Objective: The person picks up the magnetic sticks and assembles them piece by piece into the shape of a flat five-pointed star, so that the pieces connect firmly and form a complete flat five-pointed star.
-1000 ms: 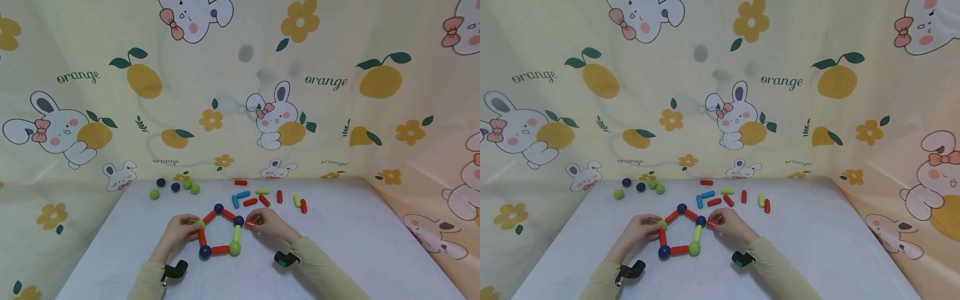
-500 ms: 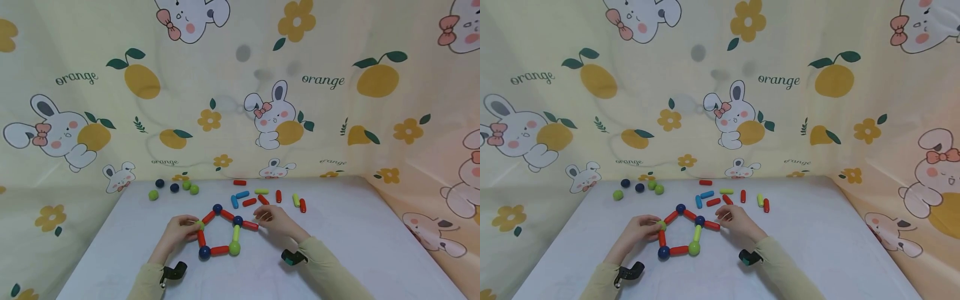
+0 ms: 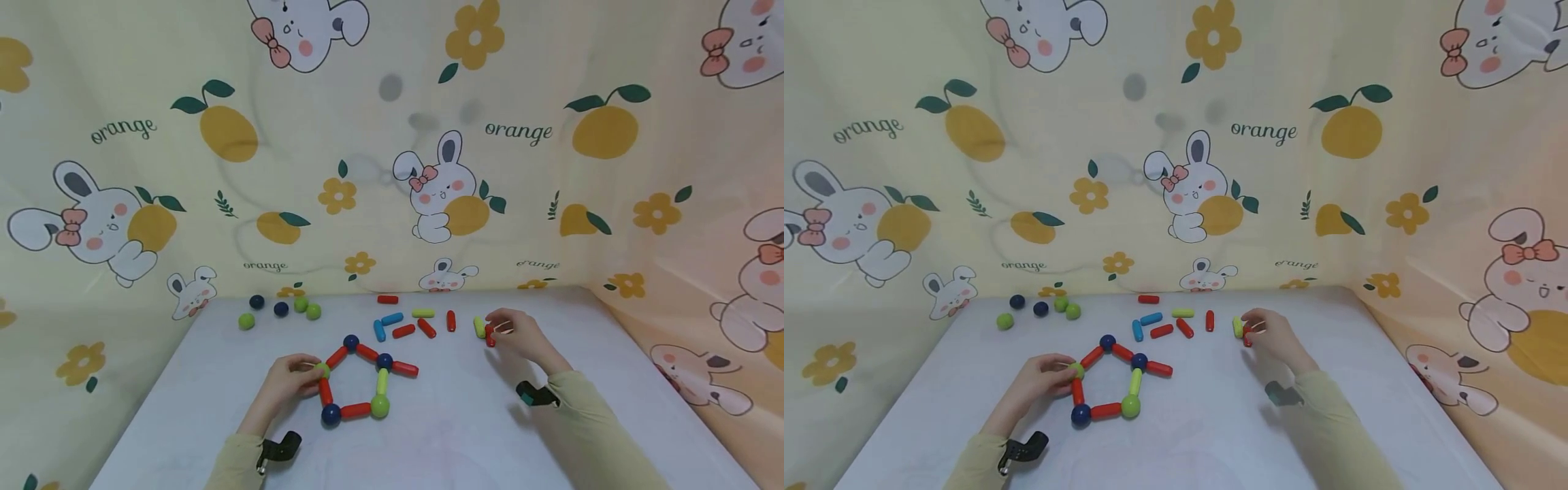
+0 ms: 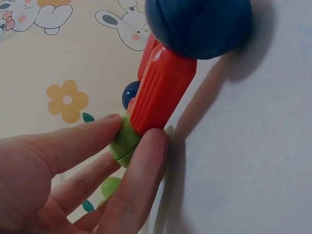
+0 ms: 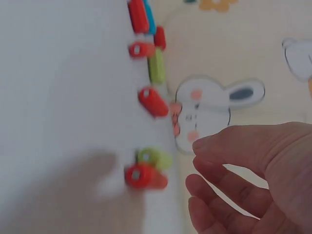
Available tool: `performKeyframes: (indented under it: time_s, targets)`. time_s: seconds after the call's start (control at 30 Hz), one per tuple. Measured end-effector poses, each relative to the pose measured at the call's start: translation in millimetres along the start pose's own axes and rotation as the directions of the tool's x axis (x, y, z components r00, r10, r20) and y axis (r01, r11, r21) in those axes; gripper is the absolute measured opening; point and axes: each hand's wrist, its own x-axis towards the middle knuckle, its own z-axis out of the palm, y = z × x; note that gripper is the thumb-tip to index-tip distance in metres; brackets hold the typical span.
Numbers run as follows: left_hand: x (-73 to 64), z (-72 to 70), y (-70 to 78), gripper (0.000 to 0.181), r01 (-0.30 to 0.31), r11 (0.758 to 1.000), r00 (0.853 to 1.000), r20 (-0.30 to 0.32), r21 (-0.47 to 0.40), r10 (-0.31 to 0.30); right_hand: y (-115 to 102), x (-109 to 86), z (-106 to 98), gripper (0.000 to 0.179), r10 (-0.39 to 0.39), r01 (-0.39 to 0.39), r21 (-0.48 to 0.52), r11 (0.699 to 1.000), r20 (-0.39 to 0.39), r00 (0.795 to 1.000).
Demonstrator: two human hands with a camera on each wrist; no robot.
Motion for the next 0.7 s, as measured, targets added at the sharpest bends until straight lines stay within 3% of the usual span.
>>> performKeyframes:
  time_s: [0.23,0.47,0.7]
  targets:
    - [-0.6,0.0,0.5,0.028,0.003,1.000,1.000,-0.001,-0.014,-0.003,21.3,-2.6,-3.7,0.030,0.082,-0.082,0.002,0.997,0.004,0.997]
    - [-0.1,-0.5,0.3,0.028,0.005,1.000,1.000,0.003,-0.011,-0.005,40.4,1.4,13.8,0.043,0.197,-0.197,0.034,0.980,-0.009,0.980]
    - [1.7,-1.5,-0.1,0.028,0.008,1.000,1.000,0.010,-0.009,-0.008,41.1,0.2,28.6,0.050,0.208,-0.206,0.033,0.978,-0.057,0.977]
